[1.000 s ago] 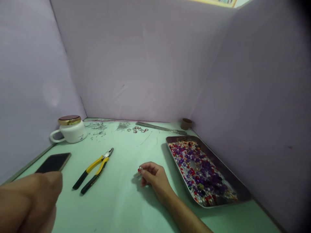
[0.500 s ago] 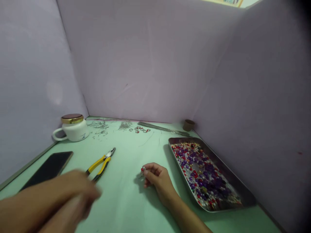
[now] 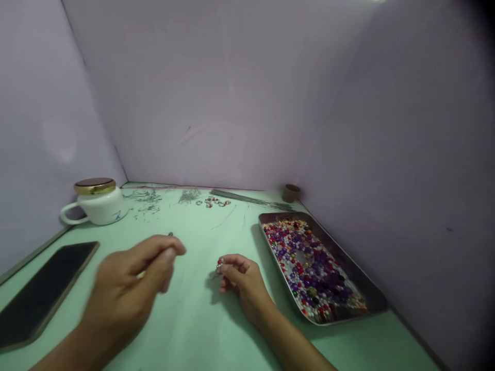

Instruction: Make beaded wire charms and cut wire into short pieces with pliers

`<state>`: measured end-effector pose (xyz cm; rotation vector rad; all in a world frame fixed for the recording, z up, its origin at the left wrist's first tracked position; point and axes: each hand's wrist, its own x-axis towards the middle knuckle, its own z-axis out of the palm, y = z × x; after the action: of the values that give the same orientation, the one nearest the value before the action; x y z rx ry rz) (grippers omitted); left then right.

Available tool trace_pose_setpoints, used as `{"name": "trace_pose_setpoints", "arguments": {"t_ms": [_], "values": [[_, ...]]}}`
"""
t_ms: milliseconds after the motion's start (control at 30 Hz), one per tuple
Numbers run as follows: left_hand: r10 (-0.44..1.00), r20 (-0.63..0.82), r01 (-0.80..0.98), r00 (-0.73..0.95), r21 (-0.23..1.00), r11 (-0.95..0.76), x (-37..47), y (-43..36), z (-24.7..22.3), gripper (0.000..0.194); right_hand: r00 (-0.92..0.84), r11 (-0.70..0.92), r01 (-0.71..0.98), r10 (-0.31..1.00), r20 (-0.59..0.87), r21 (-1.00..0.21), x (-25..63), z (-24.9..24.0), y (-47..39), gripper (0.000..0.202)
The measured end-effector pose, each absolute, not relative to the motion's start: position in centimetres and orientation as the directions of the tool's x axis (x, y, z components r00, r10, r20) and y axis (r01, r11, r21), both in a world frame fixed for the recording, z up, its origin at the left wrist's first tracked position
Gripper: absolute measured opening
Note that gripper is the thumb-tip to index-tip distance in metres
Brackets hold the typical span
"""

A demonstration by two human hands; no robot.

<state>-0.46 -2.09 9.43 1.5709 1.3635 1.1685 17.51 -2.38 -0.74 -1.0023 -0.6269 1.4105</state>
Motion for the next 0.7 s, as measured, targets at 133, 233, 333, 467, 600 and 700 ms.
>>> {"name": "trace_pose_setpoints", "arguments": {"t_ms": [133, 233, 333, 467, 600, 700], "values": [[0.969, -0.058, 0.368, 0.242, 0.929, -0.036, 2.6, -0.1, 6.5, 0.016, 0.085, -0.128, -0.509, 0.976, -0.199, -0.851, 17.6, -0.9, -2.4, 0.029], [0.929, -0.215, 0.275, 0.300, 0.952, 0.131, 3.7, 0.3, 3.6, 0.021, 0.068, -0.132, -0.511, 0.979, -0.192, -0.849, 17.5, -1.0, -2.4, 0.031], [0.901, -0.272, 0.256, 0.339, 0.948, 0.190, 3.8, 0.2, 1.9, 0.025, 0.054, -0.145, -0.480, 0.980, -0.194, -0.866, 17.4, -1.1, -2.5, 0.031], [0.886, -0.311, 0.223, 0.344, 0.944, 0.244, 3.5, 0.3, 1.2, 0.025, 0.007, -0.138, -0.460, 0.987, -0.159, -0.877, 17.4, -1.1, -2.6, 0.031], [0.887, -0.310, 0.190, 0.343, 0.947, 0.257, 3.5, 0.4, 1.2, 0.023, -0.020, -0.134, -0.458, 0.990, -0.141, -0.879, 17.5, -1.1, -2.5, 0.031], [0.898, -0.281, 0.165, 0.338, 0.957, 0.238, 3.7, 0.2, 1.4, 0.021, -0.027, -0.120, -0.429, 0.992, -0.120, -0.895, 17.6, -1.2, -2.5, 0.029]]}}
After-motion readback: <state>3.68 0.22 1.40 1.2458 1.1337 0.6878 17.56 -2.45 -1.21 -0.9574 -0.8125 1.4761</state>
